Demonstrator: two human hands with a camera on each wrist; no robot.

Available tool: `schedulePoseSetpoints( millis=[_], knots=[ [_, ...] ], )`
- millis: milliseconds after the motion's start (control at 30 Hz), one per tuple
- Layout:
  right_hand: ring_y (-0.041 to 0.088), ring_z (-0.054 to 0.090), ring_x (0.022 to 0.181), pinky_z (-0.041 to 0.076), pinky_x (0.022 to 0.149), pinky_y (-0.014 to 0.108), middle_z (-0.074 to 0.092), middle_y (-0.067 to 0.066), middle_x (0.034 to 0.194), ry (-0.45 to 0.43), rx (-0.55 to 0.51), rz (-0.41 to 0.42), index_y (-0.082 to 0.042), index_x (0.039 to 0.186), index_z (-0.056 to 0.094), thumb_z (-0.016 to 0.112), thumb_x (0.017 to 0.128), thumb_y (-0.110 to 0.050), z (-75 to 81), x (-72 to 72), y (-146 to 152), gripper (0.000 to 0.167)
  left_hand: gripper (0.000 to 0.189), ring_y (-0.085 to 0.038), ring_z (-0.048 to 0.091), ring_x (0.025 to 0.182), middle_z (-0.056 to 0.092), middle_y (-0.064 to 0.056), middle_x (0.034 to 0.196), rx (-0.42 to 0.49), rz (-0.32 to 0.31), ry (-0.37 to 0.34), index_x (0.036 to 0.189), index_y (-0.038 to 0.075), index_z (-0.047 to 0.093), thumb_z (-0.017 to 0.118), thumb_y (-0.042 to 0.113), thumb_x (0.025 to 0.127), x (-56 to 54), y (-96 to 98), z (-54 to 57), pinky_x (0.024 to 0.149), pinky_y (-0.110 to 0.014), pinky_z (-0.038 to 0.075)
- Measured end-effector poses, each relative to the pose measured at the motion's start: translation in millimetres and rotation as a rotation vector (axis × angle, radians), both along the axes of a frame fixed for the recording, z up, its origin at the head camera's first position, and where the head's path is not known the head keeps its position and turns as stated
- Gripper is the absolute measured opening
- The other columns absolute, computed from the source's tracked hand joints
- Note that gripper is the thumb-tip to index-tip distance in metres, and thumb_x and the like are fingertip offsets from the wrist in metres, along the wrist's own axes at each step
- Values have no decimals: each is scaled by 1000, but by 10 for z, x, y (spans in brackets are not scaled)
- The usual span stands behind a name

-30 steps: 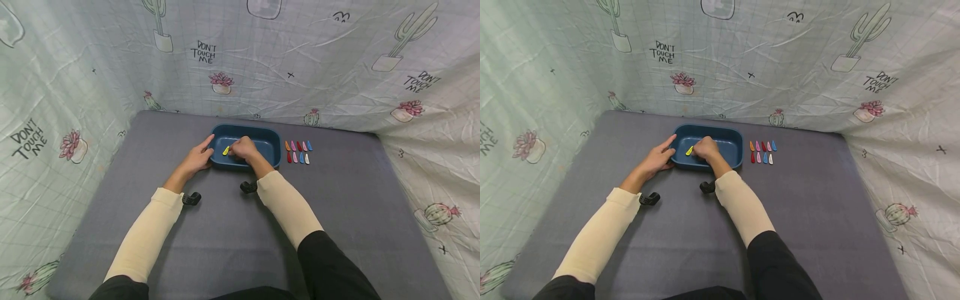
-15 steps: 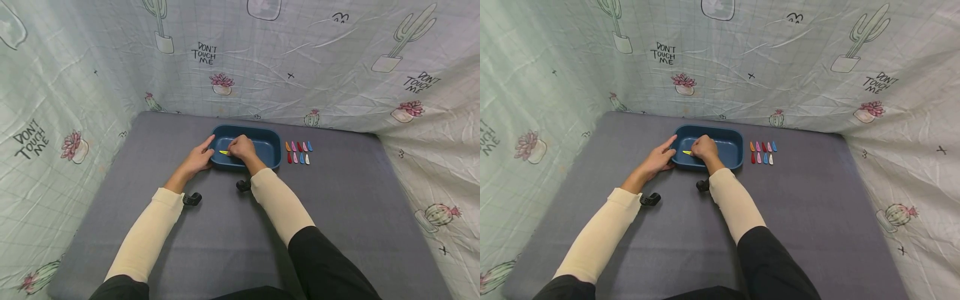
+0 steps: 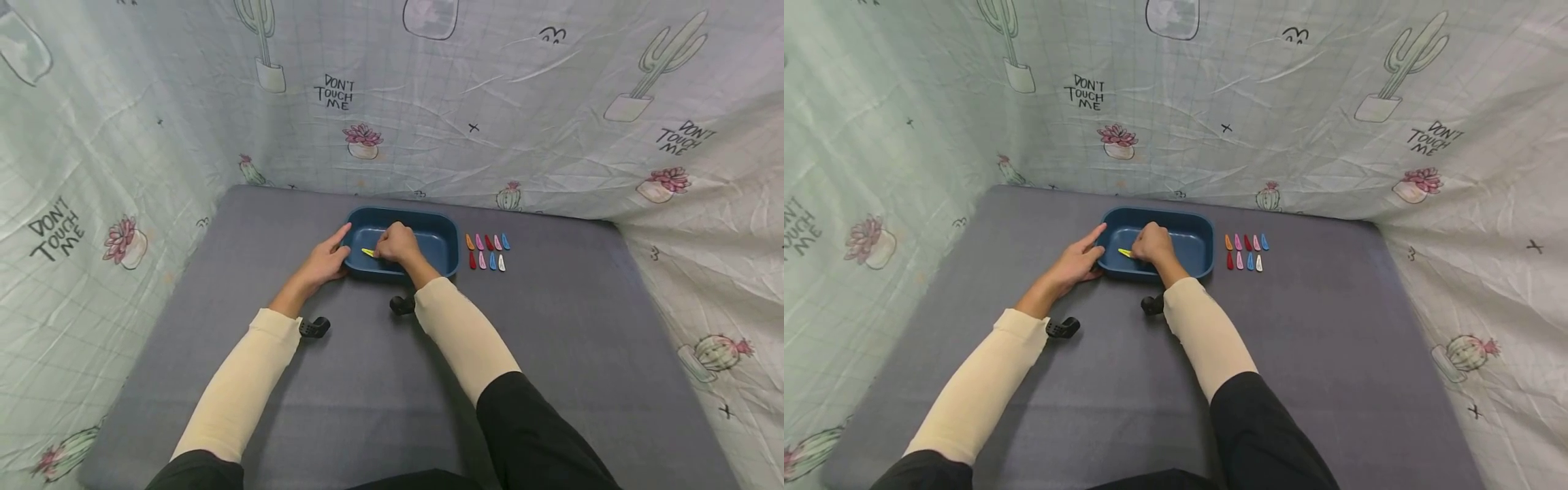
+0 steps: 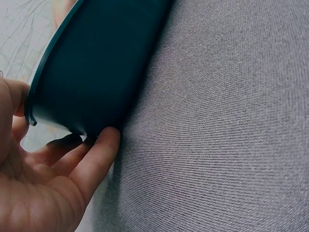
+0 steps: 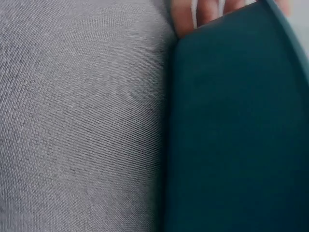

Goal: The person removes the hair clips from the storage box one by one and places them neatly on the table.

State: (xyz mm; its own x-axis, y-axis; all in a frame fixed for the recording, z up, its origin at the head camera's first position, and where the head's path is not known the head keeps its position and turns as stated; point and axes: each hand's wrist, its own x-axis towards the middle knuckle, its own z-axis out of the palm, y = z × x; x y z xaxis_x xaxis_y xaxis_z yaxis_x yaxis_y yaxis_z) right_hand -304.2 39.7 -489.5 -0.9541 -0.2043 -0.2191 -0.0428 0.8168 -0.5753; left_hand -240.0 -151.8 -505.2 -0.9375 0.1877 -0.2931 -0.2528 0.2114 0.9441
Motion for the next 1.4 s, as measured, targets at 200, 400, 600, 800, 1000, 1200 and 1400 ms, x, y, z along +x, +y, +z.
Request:
schedulePoseSetpoints(
  millis=[200,400,600,800,1000,1200,1400],
  knots=[
    [22,74,71,65,75,35,77,12,117,-64,-180,-36,-6,84,84,75,93,-11,123,27,131,13,62,-35,33,156,9,-8,177,2,1,-7,166,41,18,40,23,111,11,7,13,116,-58,45],
    [20,69,68,65,75,38,75,13,123,-71,-252,-67,-5,82,82,71,93,-9,266,53,220,16,63,-35,33,156,8,-9,177,2,9,-19,166,42,18,40,23,110,23,-8,27,116,-58,44],
    [20,65,69,64,84,47,77,16,103,-72,-316,-107,-2,84,81,67,93,-3,424,87,331,17,63,-35,30,157,6,-10,177,4,4,-20,167,41,18,40,23,111,13,-20,33,117,-58,44],
    [21,63,67,62,84,51,74,15,90,-80,-369,-145,1,89,80,66,94,-3,494,97,512,15,62,-33,26,159,5,-7,177,-12,4,-7,166,44,19,40,25,111,21,-21,40,117,-58,43],
    [19,61,65,59,87,56,72,14,89,-74,-410,-200,3,94,79,66,95,-5,513,121,723,15,62,-33,28,159,7,-8,177,-12,1,-3,167,41,19,41,25,111,1,4,37,117,-59,44],
    [19,60,66,59,86,55,71,15,94,-66,-419,-243,3,94,78,66,95,-5,529,153,919,15,62,-34,29,158,7,-9,177,-20,5,-6,166,42,19,41,24,111,-7,19,31,117,-58,44],
    [20,62,70,60,88,54,74,17,102,-73,-419,-279,2,95,79,67,95,-6,544,169,1112,15,62,-33,28,159,6,-8,177,-23,-8,-15,166,43,18,40,24,111,3,33,45,117,-58,44]
  ],
)
